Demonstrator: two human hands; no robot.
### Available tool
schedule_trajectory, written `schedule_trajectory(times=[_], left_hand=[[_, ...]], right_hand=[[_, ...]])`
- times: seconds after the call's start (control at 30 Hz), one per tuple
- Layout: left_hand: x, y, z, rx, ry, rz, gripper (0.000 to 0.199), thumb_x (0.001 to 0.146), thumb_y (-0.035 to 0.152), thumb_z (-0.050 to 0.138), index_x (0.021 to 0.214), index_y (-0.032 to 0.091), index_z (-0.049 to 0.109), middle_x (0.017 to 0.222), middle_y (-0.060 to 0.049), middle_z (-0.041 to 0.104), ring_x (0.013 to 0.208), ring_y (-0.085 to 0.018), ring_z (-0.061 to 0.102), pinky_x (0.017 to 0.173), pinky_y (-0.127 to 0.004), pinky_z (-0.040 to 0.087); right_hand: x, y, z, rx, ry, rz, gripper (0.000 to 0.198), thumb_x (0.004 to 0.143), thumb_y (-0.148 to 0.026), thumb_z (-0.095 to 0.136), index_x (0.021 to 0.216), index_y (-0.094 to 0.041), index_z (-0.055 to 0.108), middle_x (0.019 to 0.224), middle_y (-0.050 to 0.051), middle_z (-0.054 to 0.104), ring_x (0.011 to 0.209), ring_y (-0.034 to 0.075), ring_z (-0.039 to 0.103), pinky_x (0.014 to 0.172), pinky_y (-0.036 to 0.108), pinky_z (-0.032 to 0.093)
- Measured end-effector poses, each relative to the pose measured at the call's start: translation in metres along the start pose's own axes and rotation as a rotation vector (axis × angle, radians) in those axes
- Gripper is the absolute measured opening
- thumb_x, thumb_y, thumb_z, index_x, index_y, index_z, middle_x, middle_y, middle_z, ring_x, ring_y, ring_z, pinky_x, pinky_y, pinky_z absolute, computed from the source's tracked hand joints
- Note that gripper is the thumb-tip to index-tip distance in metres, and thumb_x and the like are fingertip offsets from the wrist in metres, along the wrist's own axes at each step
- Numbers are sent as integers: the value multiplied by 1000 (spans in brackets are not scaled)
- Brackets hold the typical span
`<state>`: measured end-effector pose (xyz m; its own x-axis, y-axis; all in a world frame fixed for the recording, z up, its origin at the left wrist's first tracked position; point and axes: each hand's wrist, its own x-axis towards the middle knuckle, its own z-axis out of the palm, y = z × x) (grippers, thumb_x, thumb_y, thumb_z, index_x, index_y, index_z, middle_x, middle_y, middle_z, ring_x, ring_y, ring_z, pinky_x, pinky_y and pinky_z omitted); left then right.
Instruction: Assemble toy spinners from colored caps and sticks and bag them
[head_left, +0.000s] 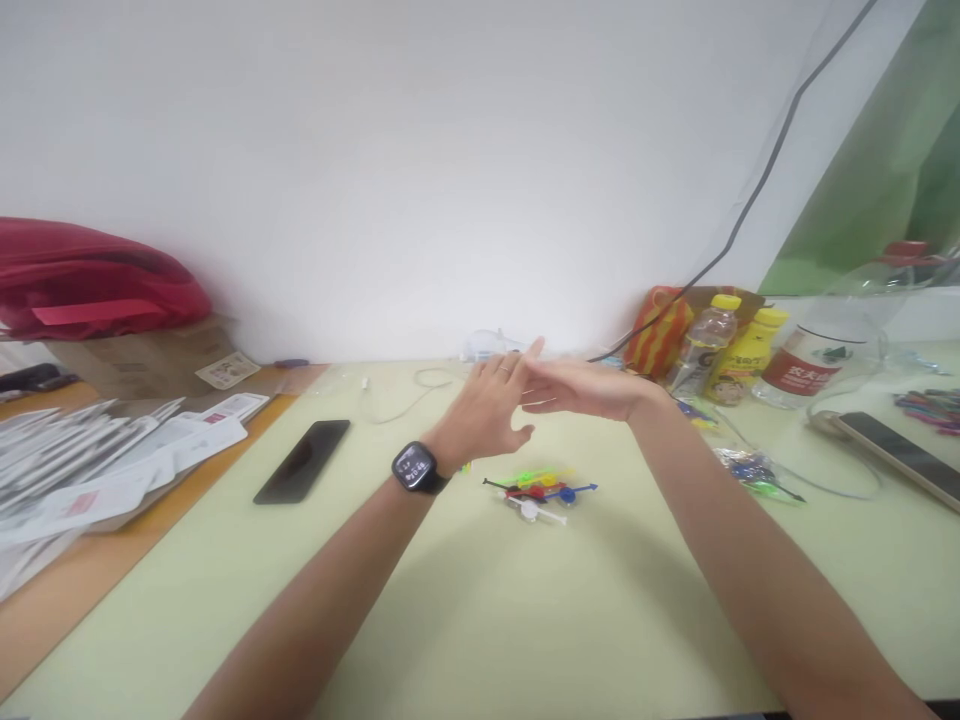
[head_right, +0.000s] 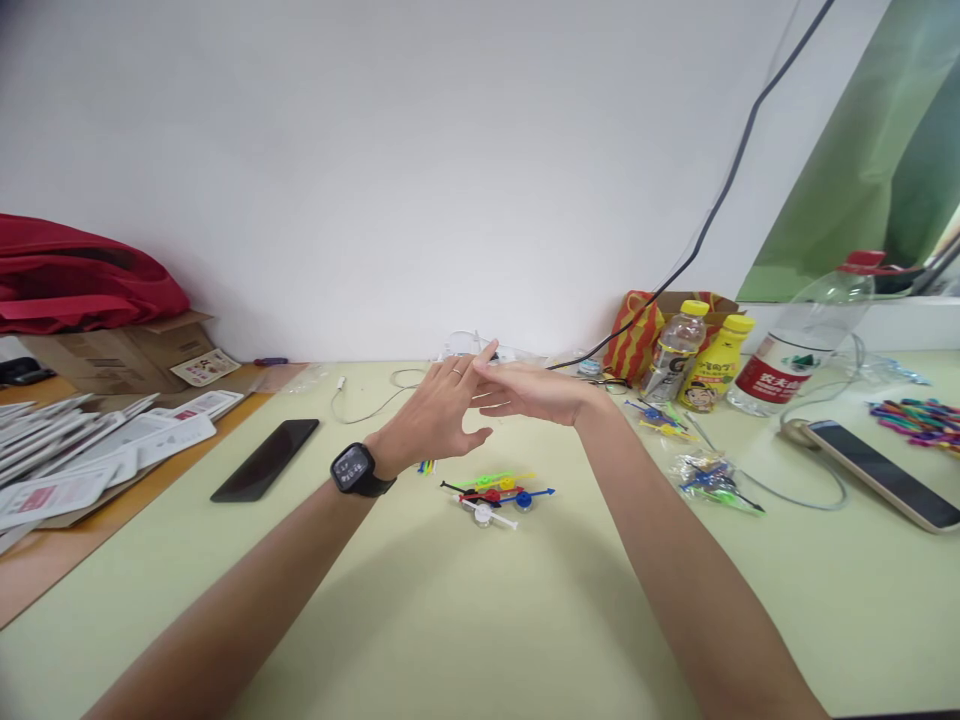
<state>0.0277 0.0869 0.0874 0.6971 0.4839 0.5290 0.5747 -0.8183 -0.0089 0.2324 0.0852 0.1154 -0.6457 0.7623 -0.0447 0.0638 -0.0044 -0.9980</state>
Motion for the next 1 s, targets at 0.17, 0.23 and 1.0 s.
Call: schedule_trajectory(times=[0.17,0.23,1.0], left_hand=[[-3,-14,-1,-29,-22,-30,109,78,28,70,164,20,4,139,-16,52,124,-37,49,107,-53,37],[-4,-23,-2,-60,-36,-44,110,76,27,71,163,21,5,139,-16,52,127,-37,47,108,-53,37],[-24,-92,-4,-736,-216,-432,96,79,29,67,162,29,20,132,-12,56,108,-25,59,92,-43,52]], right_hand=[[-10,-8,-3,-168,148,-38,44,96,-56,62,122,-22,73,136,11,67,129,26,60,113,42,47],[-16,-15,-3,-269,241,-98,40,95,-53,63,115,-21,75,128,11,70,120,26,64,106,41,51],[40,59,28,-1015,-353,89,42,75,-4,64,115,-17,69,103,6,74,84,17,68,66,22,47]])
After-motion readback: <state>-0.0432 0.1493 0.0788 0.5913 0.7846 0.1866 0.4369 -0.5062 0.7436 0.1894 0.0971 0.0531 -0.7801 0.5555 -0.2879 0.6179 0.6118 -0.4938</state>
